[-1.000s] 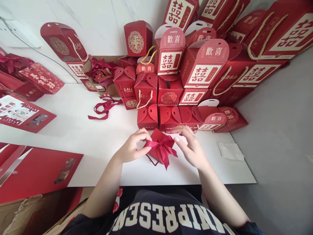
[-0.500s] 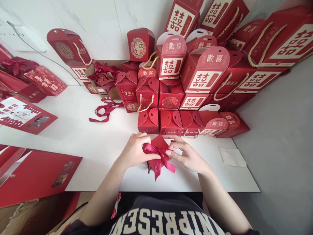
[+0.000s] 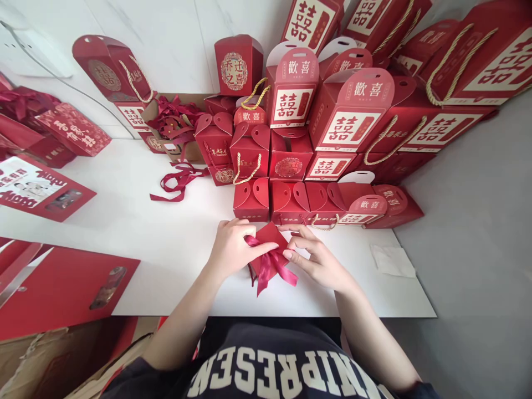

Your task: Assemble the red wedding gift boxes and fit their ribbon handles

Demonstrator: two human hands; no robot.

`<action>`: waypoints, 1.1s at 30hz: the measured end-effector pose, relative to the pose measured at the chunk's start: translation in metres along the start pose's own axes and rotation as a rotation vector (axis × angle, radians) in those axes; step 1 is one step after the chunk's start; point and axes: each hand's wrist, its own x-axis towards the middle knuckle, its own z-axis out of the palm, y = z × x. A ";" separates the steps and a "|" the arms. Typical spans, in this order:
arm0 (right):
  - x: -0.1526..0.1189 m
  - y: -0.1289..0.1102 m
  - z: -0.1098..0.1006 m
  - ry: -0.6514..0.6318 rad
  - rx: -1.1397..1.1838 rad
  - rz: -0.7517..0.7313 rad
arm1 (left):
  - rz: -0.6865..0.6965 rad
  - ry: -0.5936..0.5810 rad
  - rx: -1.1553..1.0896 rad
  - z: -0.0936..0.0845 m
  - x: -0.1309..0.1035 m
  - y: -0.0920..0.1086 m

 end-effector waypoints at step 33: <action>0.005 0.015 0.004 0.049 0.123 0.035 | 0.128 0.101 0.504 -0.018 -0.031 0.012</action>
